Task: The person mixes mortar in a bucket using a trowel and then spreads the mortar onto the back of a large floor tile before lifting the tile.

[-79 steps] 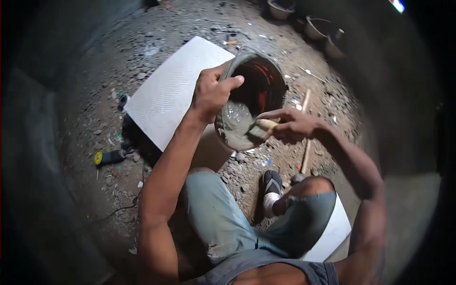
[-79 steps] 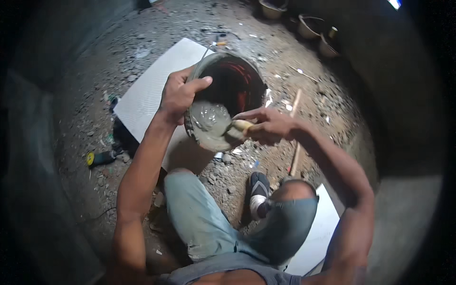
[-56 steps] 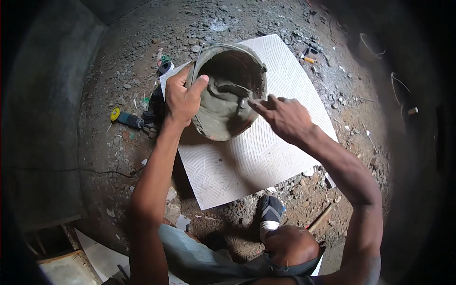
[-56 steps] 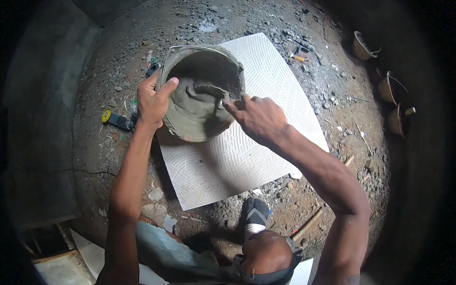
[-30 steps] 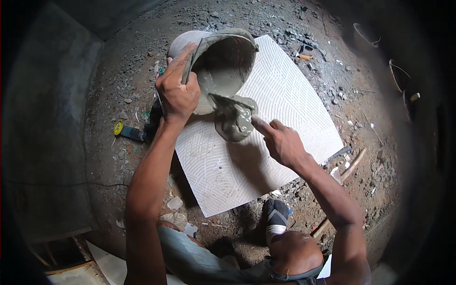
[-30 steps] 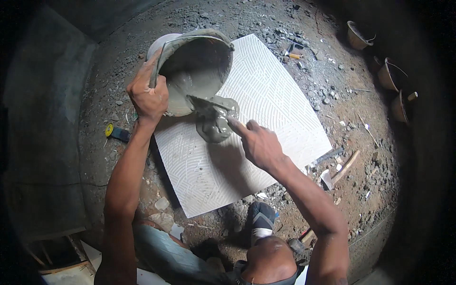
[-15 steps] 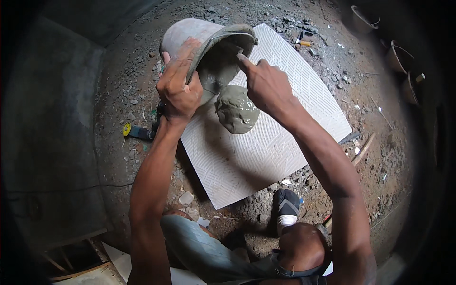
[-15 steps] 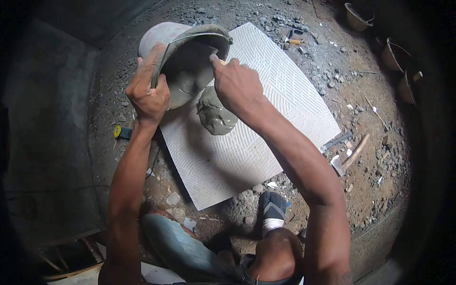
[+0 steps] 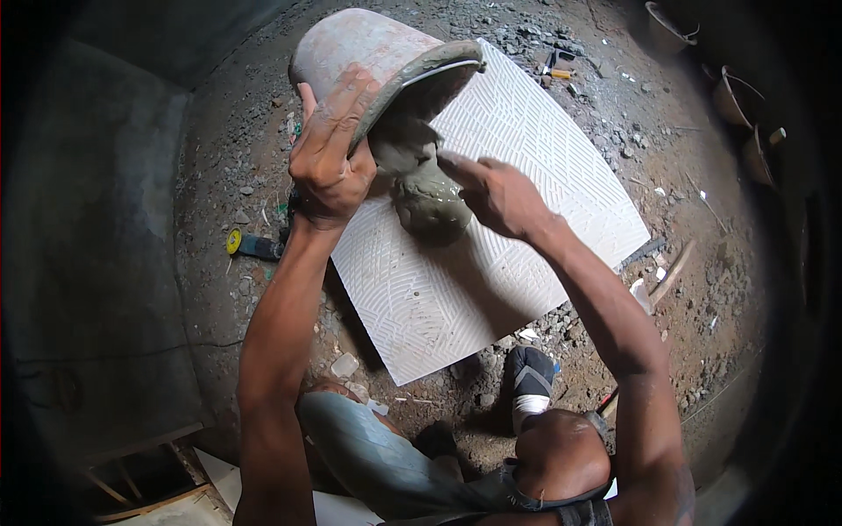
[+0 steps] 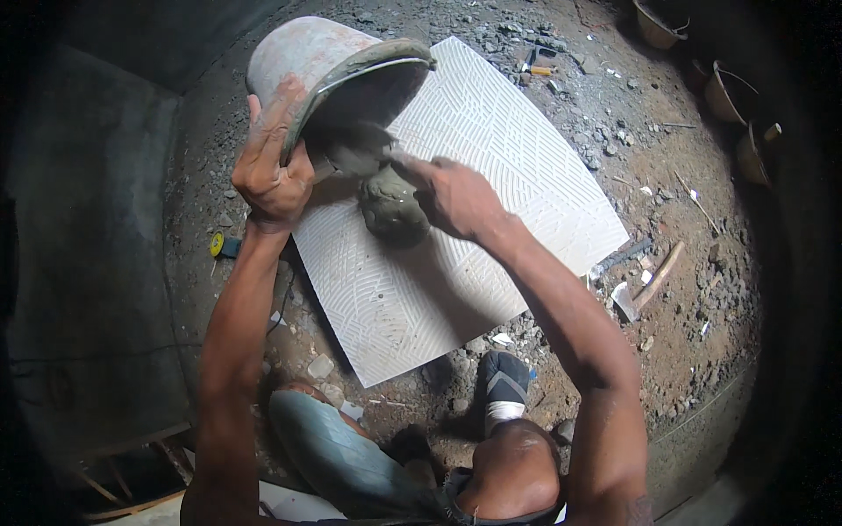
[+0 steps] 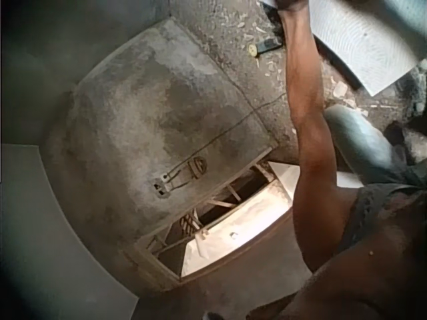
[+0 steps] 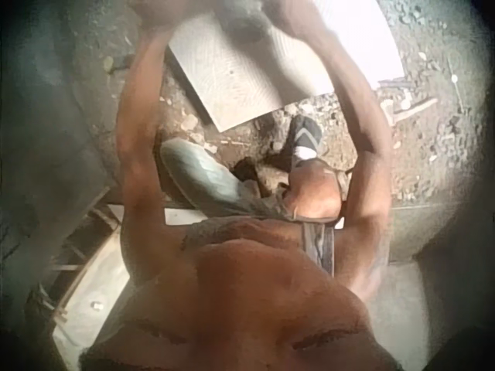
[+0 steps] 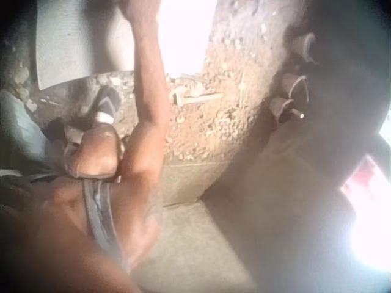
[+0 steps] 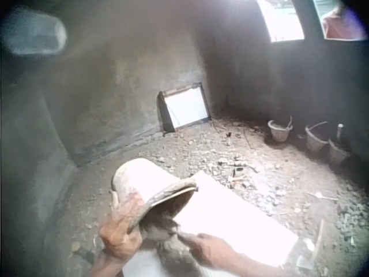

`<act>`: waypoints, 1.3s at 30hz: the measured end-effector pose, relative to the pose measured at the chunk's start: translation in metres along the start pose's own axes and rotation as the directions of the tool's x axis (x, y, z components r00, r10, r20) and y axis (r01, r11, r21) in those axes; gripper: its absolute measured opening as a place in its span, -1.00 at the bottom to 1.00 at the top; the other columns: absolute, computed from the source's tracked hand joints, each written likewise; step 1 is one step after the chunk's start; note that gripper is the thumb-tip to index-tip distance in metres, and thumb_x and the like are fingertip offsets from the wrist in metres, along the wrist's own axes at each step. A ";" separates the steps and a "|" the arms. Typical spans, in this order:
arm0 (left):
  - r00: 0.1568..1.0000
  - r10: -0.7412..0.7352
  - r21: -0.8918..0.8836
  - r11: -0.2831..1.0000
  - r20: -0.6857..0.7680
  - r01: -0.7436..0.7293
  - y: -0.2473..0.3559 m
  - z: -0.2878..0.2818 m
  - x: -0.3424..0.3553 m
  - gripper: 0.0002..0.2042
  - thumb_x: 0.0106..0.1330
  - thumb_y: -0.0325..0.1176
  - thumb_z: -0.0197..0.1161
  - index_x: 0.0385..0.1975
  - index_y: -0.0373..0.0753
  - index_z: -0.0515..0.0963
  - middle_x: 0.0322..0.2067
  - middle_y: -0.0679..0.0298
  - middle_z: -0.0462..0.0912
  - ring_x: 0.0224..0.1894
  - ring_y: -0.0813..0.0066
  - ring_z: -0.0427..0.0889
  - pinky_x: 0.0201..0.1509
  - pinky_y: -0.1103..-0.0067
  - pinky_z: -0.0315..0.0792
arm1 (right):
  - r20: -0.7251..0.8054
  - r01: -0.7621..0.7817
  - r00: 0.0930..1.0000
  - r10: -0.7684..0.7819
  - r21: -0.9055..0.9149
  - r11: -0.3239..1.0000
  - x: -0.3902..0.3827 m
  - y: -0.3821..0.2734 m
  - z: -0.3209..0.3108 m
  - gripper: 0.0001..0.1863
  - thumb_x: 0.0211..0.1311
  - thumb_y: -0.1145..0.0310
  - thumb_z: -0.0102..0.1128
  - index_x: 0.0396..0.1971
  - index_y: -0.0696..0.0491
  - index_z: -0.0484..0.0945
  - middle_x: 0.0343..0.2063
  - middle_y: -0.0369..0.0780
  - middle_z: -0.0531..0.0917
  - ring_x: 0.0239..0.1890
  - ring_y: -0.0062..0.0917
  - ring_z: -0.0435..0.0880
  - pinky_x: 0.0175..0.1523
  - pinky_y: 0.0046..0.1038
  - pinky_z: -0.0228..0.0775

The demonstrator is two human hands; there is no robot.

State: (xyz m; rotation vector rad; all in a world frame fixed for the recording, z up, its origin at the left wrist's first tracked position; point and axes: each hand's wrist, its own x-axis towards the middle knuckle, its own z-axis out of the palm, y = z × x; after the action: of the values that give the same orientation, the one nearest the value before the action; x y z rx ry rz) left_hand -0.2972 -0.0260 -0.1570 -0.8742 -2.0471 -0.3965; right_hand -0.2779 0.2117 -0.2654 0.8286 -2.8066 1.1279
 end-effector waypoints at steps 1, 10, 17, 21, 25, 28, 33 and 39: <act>1.000 -0.005 0.007 1.000 -0.011 0.006 -0.001 0.002 0.002 -0.48 0.05 -0.73 0.11 0.09 -0.32 0.61 0.12 0.16 0.64 0.23 0.14 0.57 0.42 0.04 0.24 | -0.006 -0.006 1.000 0.006 0.012 1.000 -0.010 -0.003 0.001 -0.37 0.24 0.36 0.17 0.34 -0.23 0.33 -0.24 0.01 0.62 -0.17 -0.02 0.66 -0.07 -0.09 0.52; 0.998 -0.053 0.031 0.998 -0.032 0.053 -0.003 0.001 0.014 -0.43 0.03 -0.74 0.05 0.14 -0.34 0.56 0.15 0.08 0.61 0.26 0.13 0.54 0.43 0.09 0.23 | -0.025 -0.139 0.990 0.138 -0.024 0.990 -0.082 -0.002 0.003 -0.34 0.27 0.39 0.10 0.38 -0.37 0.29 -0.25 -0.08 0.59 -0.35 -0.10 0.66 -0.26 -0.13 0.55; 0.990 -0.137 0.019 0.990 -0.023 0.138 0.005 -0.003 0.016 -0.46 0.05 -0.71 0.06 0.12 -0.34 0.57 0.13 0.06 0.62 0.21 0.15 0.60 0.38 0.18 0.34 | -0.031 -0.180 0.983 0.181 0.024 0.983 -0.070 -0.014 -0.031 -0.38 0.26 0.32 0.20 0.35 -0.29 0.34 -0.34 -0.07 0.59 -0.32 -0.13 0.64 -0.22 -0.16 0.51; 0.950 -0.291 0.035 0.954 -0.116 0.297 -0.006 -0.010 0.014 -0.54 0.10 -0.66 0.00 0.05 -0.42 0.59 -0.03 0.02 0.70 0.01 0.17 0.71 0.19 0.43 0.50 | -0.103 -0.093 0.988 0.113 0.186 0.978 -0.028 -0.032 -0.069 -0.44 0.24 0.33 0.23 0.27 -0.10 0.39 -0.29 -0.02 0.66 -0.33 -0.12 0.67 -0.20 -0.16 0.52; 0.817 -0.564 -0.191 0.821 -0.117 0.539 -0.008 -0.017 0.006 -0.68 0.20 -0.64 0.05 -0.06 -0.46 0.60 -0.21 0.16 0.73 -0.19 0.49 0.68 -0.01 0.53 0.51 | -0.248 0.045 0.967 0.061 0.402 0.914 -0.042 -0.032 -0.078 -0.49 0.23 0.35 0.22 0.20 -0.02 0.42 -0.30 -0.02 0.72 -0.38 -0.13 0.70 -0.20 -0.16 0.52; 0.604 -0.793 -0.450 0.571 -0.085 0.687 -0.019 -0.034 -0.018 -0.72 0.18 -0.63 0.12 -0.11 -0.44 0.61 -0.24 0.23 0.71 -0.27 0.48 0.64 -0.07 0.55 0.52 | -0.110 -0.091 0.980 0.163 0.481 0.872 -0.062 -0.044 -0.097 -0.47 0.26 0.29 0.27 0.22 -0.02 0.39 -0.45 -0.17 0.68 -0.50 -0.44 0.61 -0.33 -0.34 0.41; 0.278 -0.945 -0.565 0.326 -0.172 0.758 -0.018 -0.099 -0.072 -0.64 0.16 -0.61 0.18 0.00 -0.44 0.56 -0.17 0.19 0.66 -0.18 0.41 0.61 -0.03 0.48 0.50 | 0.129 -0.378 0.921 0.366 0.517 0.768 -0.098 -0.035 -0.086 -0.51 0.30 0.28 0.28 0.18 0.02 0.38 -0.46 -0.17 0.66 -0.49 -0.53 0.57 -0.35 -0.40 0.35; 0.014 -0.968 -0.553 0.156 -0.252 0.819 -0.010 -0.199 -0.189 -0.56 0.12 -0.56 0.19 0.08 -0.39 0.53 -0.06 0.15 0.63 -0.07 0.31 0.61 0.05 0.41 0.49 | 0.268 -0.128 0.951 0.156 -0.118 0.985 -0.071 -0.018 -0.034 -0.65 0.39 0.19 0.13 0.06 0.03 0.44 -0.41 0.06 0.66 -0.34 -0.01 0.67 -0.21 -0.04 0.47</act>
State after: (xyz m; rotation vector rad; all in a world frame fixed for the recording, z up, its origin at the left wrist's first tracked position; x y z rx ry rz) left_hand -0.1131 -0.2269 -0.1928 0.6837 -1.6516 -1.4945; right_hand -0.2143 0.2564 -0.2423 0.8484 -3.1680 0.9418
